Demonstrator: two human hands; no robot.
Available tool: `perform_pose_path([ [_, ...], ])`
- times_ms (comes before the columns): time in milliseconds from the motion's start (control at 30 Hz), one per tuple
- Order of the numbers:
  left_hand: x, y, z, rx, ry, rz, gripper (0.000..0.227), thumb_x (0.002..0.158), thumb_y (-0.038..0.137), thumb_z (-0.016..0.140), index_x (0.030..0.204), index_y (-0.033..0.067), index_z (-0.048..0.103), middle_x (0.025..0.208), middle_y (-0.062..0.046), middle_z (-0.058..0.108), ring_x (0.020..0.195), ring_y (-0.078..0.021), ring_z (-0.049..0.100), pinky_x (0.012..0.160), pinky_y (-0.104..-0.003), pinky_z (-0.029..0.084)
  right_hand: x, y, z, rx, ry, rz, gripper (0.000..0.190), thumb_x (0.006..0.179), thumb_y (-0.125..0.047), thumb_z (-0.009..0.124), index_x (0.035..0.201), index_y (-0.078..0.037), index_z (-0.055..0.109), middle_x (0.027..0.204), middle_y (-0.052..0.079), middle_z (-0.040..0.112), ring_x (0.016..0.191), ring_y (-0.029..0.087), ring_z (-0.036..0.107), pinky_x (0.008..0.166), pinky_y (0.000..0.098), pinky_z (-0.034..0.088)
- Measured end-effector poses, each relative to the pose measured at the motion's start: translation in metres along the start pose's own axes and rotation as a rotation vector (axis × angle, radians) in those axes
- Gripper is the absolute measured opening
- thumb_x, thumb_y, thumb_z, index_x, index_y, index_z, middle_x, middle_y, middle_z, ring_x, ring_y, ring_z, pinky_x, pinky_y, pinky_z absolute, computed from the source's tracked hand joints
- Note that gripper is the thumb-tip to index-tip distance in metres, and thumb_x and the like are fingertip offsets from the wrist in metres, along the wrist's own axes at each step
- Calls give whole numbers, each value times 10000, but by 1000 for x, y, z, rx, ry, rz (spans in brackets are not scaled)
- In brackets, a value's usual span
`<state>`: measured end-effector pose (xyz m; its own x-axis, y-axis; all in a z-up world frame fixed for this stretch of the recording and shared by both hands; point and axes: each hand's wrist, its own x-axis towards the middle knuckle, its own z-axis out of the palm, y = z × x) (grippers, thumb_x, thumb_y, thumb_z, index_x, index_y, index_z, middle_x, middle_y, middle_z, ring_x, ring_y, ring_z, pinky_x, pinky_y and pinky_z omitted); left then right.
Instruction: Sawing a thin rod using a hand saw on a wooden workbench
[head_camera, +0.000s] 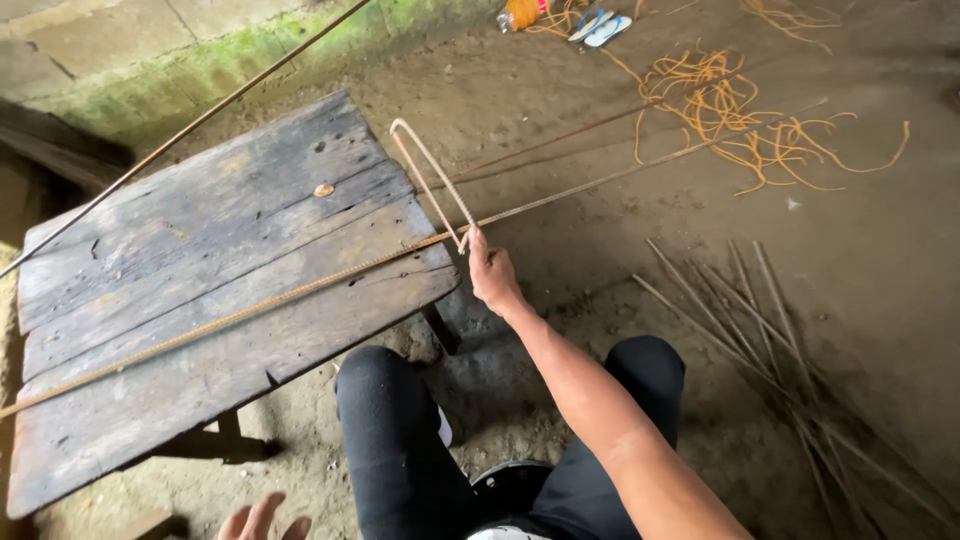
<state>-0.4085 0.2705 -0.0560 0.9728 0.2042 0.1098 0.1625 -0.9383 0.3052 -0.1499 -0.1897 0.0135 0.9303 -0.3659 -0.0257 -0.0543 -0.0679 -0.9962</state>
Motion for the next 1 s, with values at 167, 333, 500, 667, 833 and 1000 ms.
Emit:
perform_pose_path([
  [167, 47, 172, -138, 347, -647, -44, 597, 874, 753, 472, 1397, 466, 478, 1460, 117, 527, 1371, -190, 551, 1067, -547, 495, -2, -2, 2, 31, 43, 157, 691, 952, -680, 422, 534, -131, 399, 443, 32, 392, 350, 181, 445, 345, 380, 334],
  [333, 85, 233, -166, 314, -629, 224, 513, 980, 611, 454, 1409, 330, 476, 1352, -34, 563, 1241, -326, 605, 1023, -615, 456, -7, -10, 2, -117, 70, 227, 732, 939, -715, 339, 514, -132, 465, 443, 59, 476, 355, 273, 569, 387, 423, 408],
  [500, 128, 290, -171, 202, -667, 494, 579, 1017, 550, 432, 1487, 216, 483, 1423, -47, 569, 1288, -228, 554, 1075, -554, 391, -8, -7, -2, 99, -27, 55, 715, 1005, -617, 338, 476, -137, 318, 364, 64, 373, 273, 197, 357, 292, 339, 312],
  [667, 221, 292, -71, 171, -386, 526, 449, 1035, 373, 426, 1401, 141, 545, 1360, -176, 528, 1272, -352, 489, 1032, -647, 386, 10, 32, -5, 14, 30, 49, 450, 987, -614, 366, 968, -173, 449, 784, 70, 511, 588, 235, 491, 461, 376, 332],
  [833, 308, 310, 11, -157, -1, 506, 343, 978, 240, 512, 1262, 84, 624, 1261, -161, 584, 1243, -366, 496, 958, -613, 377, 31, 72, -2, 29, 26, 132, 677, 997, -612, 361, 511, -144, 305, 408, 81, 404, 312, 233, 413, 311, 364, 331],
  [1000, 362, 323, 69, -231, 207, 445, 220, 926, 246, 618, 1086, 96, 628, 1109, -156, 620, 1104, -360, 533, 935, -560, 402, 6, 20, 11, 190, 113, 208, 573, 968, -618, 452, 681, -122, 432, 517, 36, 443, 354, 200, 469, 298, 340, 320],
])
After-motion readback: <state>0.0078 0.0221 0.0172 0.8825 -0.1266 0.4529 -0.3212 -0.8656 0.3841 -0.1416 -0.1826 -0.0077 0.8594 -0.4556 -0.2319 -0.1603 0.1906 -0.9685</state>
